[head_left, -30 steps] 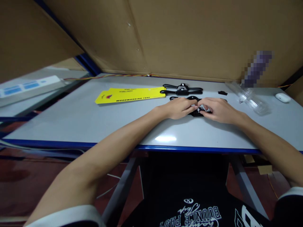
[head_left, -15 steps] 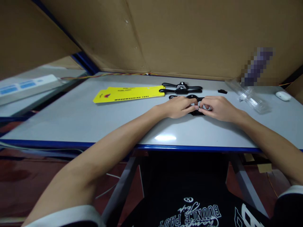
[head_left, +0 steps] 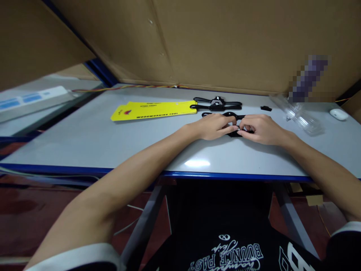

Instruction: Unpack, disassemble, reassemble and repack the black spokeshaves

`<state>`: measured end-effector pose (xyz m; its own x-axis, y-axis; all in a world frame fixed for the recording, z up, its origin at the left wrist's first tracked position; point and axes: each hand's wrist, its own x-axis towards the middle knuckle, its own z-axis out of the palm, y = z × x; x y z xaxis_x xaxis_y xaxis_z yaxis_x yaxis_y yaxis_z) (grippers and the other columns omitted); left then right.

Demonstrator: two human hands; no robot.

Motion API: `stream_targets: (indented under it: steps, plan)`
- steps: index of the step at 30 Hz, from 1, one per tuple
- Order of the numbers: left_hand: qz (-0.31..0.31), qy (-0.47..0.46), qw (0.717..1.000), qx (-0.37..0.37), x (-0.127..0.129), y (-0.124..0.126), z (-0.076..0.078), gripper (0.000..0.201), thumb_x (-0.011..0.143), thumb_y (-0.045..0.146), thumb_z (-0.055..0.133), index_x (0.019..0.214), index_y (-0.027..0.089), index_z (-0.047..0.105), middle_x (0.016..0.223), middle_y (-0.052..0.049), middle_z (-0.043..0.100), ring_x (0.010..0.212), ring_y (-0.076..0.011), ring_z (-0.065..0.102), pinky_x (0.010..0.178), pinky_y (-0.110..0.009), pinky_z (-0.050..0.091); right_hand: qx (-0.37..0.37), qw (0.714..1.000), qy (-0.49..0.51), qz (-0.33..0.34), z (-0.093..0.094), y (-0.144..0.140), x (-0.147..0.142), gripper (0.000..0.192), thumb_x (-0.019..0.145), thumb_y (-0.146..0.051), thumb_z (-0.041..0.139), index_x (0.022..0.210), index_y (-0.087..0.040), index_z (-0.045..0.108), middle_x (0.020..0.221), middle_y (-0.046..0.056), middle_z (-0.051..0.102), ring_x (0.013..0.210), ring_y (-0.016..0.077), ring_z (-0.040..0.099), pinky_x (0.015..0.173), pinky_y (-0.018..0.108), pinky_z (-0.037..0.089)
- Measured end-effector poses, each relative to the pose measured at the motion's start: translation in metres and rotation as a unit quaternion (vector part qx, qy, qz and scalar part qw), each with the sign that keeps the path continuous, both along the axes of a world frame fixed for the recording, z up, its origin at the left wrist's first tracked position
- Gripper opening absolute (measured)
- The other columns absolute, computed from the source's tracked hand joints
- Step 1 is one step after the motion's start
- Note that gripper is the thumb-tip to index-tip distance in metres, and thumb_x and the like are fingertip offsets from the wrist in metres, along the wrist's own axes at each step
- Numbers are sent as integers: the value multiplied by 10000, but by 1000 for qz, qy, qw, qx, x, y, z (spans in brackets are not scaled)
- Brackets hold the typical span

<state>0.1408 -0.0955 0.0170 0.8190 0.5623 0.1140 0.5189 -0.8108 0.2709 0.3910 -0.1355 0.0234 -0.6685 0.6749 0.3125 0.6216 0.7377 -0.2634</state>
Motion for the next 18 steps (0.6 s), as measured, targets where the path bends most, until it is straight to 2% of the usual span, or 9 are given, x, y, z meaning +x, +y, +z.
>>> stream_targets:
  steps: [4,13,18]
  plan:
    - [2,-4,1000,-2,0,1,0,512,1108,569,337,1141,190,679,839,-76,717,750,-249,645,681,-344,407,-6,1000,2,10,2,-1,-1,137,968,-304,618,868,-218,655,749,4,602,684,169,486,685,335,334]
    - [7,11,1000,-4,1,1,1,473,1060,519,412,1242,177,683,851,-82,736,757,-257,644,685,-341,403,3,1000,3,-20,0,-3,-6,189,985,-290,570,816,-224,620,729,6,595,687,172,481,668,339,305]
    - [2,4,1000,0,1,0,2,450,1101,492,354,1180,187,675,842,-81,717,752,-257,646,688,-344,418,-3,1000,1,16,0,-3,-6,236,1012,-319,557,801,-224,603,723,6,594,677,169,483,675,336,312]
